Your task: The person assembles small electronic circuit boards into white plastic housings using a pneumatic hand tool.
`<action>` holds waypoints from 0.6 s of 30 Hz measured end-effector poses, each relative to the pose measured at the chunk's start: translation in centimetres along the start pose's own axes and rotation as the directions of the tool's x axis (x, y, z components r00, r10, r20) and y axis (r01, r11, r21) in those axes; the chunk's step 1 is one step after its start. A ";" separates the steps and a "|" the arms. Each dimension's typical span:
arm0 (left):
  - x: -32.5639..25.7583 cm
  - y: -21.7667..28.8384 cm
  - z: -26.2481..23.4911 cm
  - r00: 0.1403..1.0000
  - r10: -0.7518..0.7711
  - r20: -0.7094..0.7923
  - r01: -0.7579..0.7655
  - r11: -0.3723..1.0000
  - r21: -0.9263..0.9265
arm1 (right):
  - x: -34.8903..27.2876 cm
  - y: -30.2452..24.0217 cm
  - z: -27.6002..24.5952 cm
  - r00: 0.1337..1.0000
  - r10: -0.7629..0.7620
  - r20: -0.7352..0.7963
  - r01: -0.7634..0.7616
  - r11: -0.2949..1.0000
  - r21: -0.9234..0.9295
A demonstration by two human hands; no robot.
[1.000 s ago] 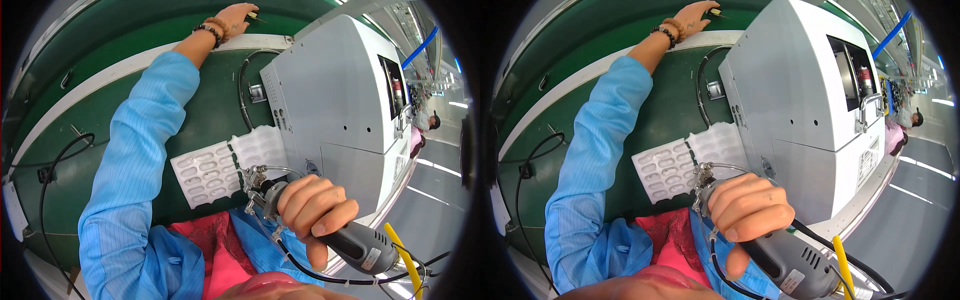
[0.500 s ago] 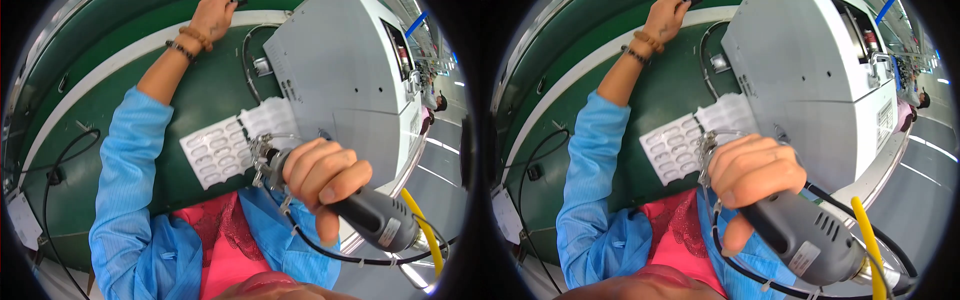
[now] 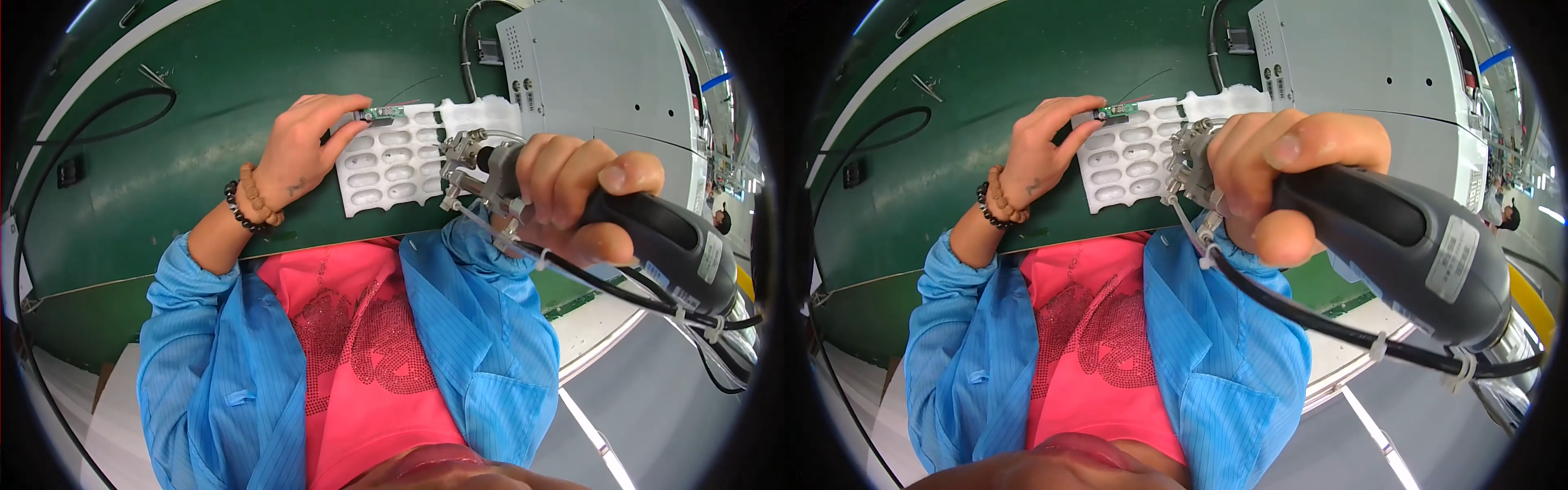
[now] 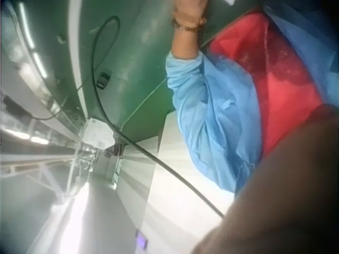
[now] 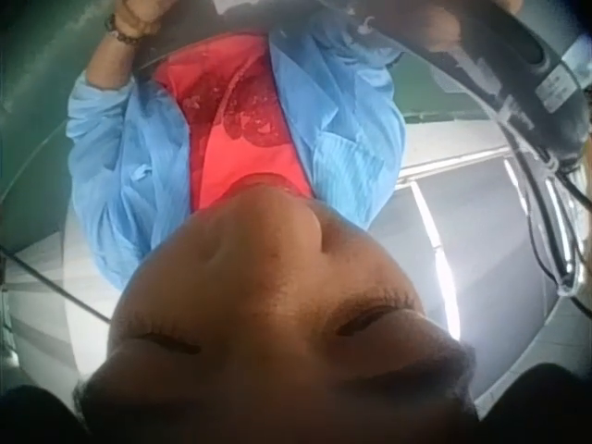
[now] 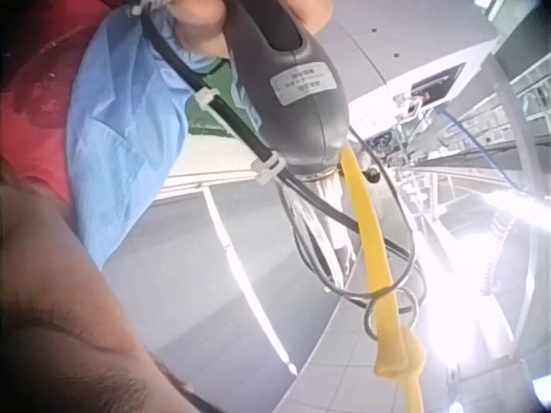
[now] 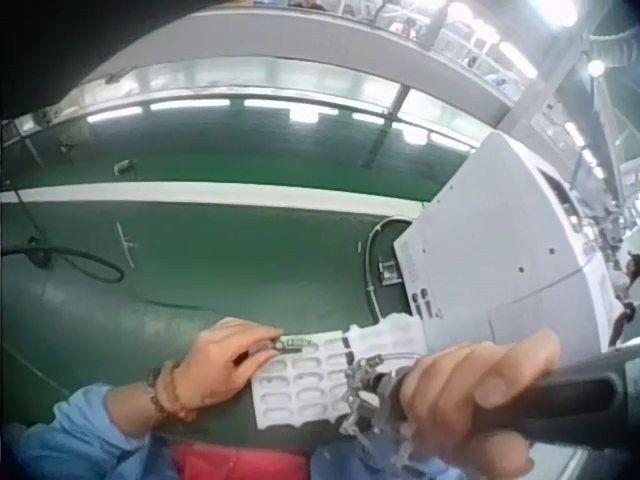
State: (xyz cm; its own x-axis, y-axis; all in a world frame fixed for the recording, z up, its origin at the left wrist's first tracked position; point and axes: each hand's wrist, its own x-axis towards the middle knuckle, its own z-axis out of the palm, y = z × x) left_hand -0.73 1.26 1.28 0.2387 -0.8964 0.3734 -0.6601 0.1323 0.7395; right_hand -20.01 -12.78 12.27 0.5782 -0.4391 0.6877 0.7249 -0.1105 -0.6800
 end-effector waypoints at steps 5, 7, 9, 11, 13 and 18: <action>-0.6 -0.6 0.6 0.998 0.055 -0.023 -0.055 0.998 0.023 | 0.0 0.4 0.4 0.999 -0.030 -0.044 0.028 0.999 -0.047; -0.6 -0.6 1.0 0.997 0.071 -0.034 -0.070 0.997 0.033 | -0.1 0.6 0.6 0.998 -0.035 -0.055 0.033 0.999 -0.039; -0.5 -0.3 1.4 0.999 0.042 -0.022 -0.043 0.999 -0.023 | -0.2 0.4 0.8 0.997 -0.039 -0.068 0.037 0.999 -0.040; -0.5 -0.2 1.4 1.000 0.010 -0.027 -0.011 0.999 -0.051 | -0.1 0.1 0.5 0.998 -0.036 -0.044 0.035 0.999 -0.025; -0.4 -0.1 1.3 0.999 -0.026 -0.032 0.024 0.997 -0.080 | -0.2 0.0 0.2 1.000 -0.025 -0.012 0.025 1.000 -0.018; -0.2 -0.5 1.7 0.999 0.040 -0.028 -0.042 0.996 -0.079 | 0.1 0.8 0.0 0.998 -0.045 0.033 0.043 0.996 0.074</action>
State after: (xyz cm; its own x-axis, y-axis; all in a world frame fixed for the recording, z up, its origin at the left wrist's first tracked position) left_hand -1.67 0.61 -0.09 0.2315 -0.8782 0.4185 -0.6115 0.2031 0.7647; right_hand -19.38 -12.92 11.73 0.5566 -0.4044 0.7257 0.7746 -0.0632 -0.6293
